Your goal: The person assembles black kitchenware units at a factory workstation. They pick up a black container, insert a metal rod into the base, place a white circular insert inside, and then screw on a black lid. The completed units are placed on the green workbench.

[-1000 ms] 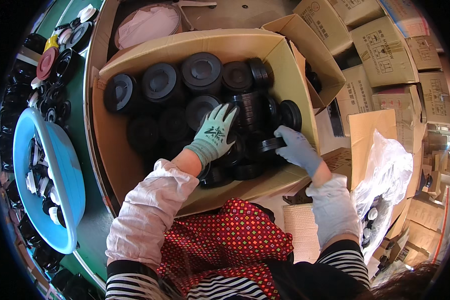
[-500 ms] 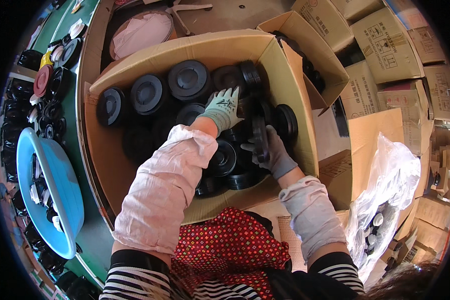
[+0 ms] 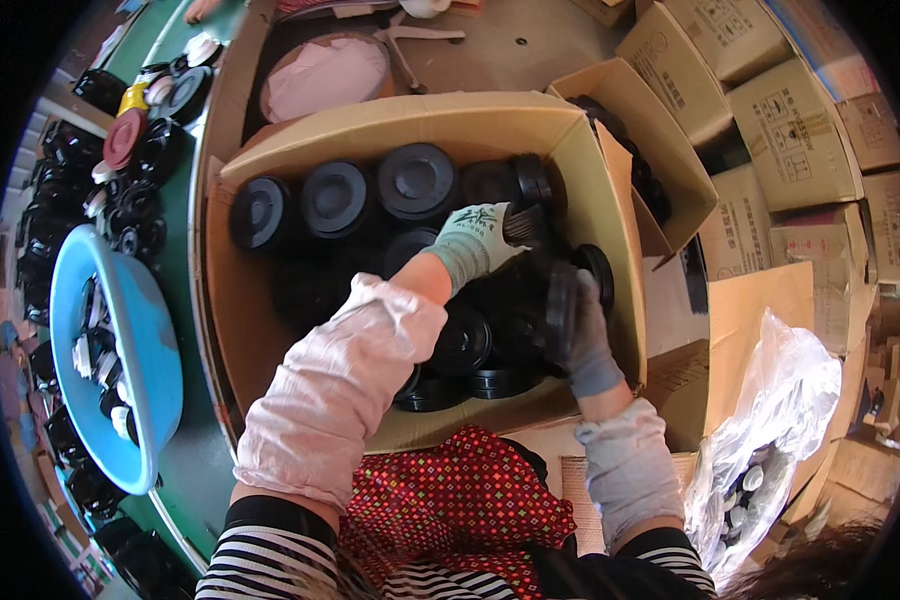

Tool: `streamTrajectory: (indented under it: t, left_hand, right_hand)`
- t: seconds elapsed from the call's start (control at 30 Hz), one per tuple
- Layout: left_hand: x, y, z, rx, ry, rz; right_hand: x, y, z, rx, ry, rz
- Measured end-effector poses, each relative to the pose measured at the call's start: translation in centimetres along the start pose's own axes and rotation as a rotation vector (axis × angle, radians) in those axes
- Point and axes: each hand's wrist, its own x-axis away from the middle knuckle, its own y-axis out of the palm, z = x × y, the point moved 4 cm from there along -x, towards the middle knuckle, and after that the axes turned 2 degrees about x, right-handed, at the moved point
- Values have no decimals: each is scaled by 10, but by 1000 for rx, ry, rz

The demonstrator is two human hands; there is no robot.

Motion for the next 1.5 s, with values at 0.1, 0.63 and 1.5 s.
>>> streamTrajectory:
  t: [0.1, 0.63, 1.5]
  left_hand:
    - [66, -46, 41, 188, 93, 284]
    - [529, -71, 39, 874, -395, 1050]
    - [675, -46, -28, 848, -281, 1565]
  right_hand:
    - [39, 47, -7, 613, -177, -186]
    - [158, 200, 327, 1609, 109, -778]
    - [132, 189, 500, 1681, -340, -790]
